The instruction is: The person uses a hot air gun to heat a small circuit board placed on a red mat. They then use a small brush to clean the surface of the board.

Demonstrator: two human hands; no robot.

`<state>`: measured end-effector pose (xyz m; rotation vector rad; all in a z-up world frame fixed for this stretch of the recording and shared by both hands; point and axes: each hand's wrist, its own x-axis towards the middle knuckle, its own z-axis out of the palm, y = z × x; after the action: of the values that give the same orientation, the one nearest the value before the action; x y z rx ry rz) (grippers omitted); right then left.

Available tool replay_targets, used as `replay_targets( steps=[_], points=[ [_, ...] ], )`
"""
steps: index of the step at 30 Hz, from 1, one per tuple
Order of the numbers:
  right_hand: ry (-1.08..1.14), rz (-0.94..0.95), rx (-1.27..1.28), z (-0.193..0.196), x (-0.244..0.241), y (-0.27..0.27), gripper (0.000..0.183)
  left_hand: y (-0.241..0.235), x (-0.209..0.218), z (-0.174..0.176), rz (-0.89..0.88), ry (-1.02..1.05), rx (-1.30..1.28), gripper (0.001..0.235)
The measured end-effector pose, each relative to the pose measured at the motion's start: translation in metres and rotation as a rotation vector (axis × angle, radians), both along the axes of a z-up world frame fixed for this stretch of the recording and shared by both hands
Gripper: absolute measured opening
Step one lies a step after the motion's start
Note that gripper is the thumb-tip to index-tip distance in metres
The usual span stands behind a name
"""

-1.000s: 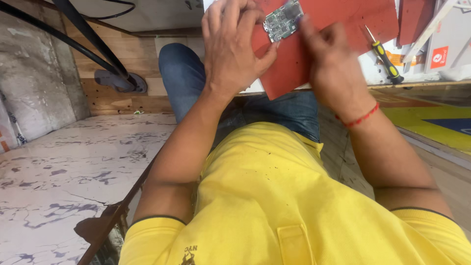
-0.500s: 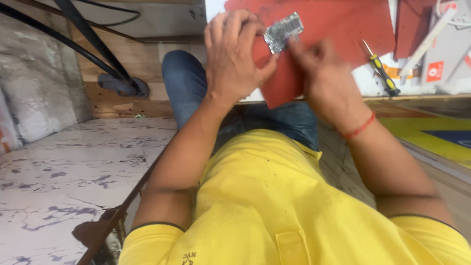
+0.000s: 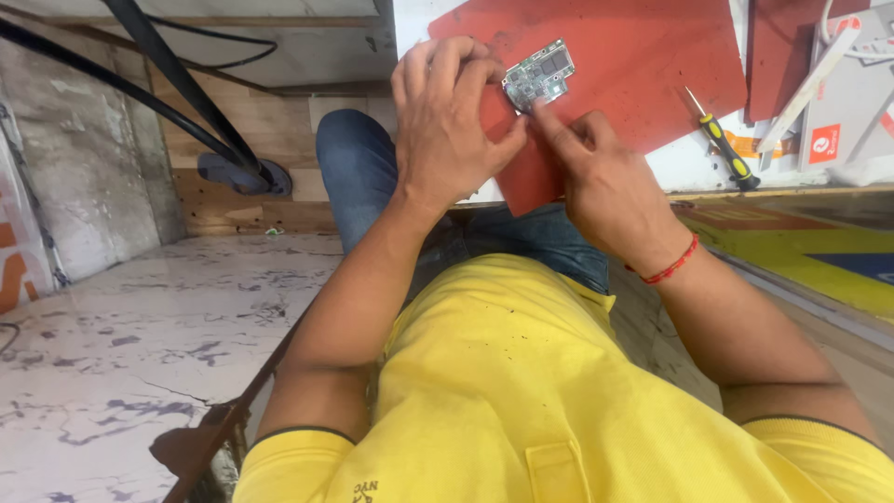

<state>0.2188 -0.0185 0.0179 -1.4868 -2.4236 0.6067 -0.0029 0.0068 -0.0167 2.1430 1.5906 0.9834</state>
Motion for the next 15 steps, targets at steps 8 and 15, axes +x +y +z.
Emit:
replay_targets(
  steps=[8, 15],
  points=[
    [-0.015, -0.059, 0.024, -0.001, 0.001, -0.001, 0.058, -0.005, 0.001, -0.001, 0.002, -0.027, 0.001, 0.045],
    [-0.091, -0.034, 0.008, 0.006, 0.0, 0.006, 0.064, -0.004, 0.002, -0.002, 0.001, -0.027, -0.004, 0.044]
  ],
)
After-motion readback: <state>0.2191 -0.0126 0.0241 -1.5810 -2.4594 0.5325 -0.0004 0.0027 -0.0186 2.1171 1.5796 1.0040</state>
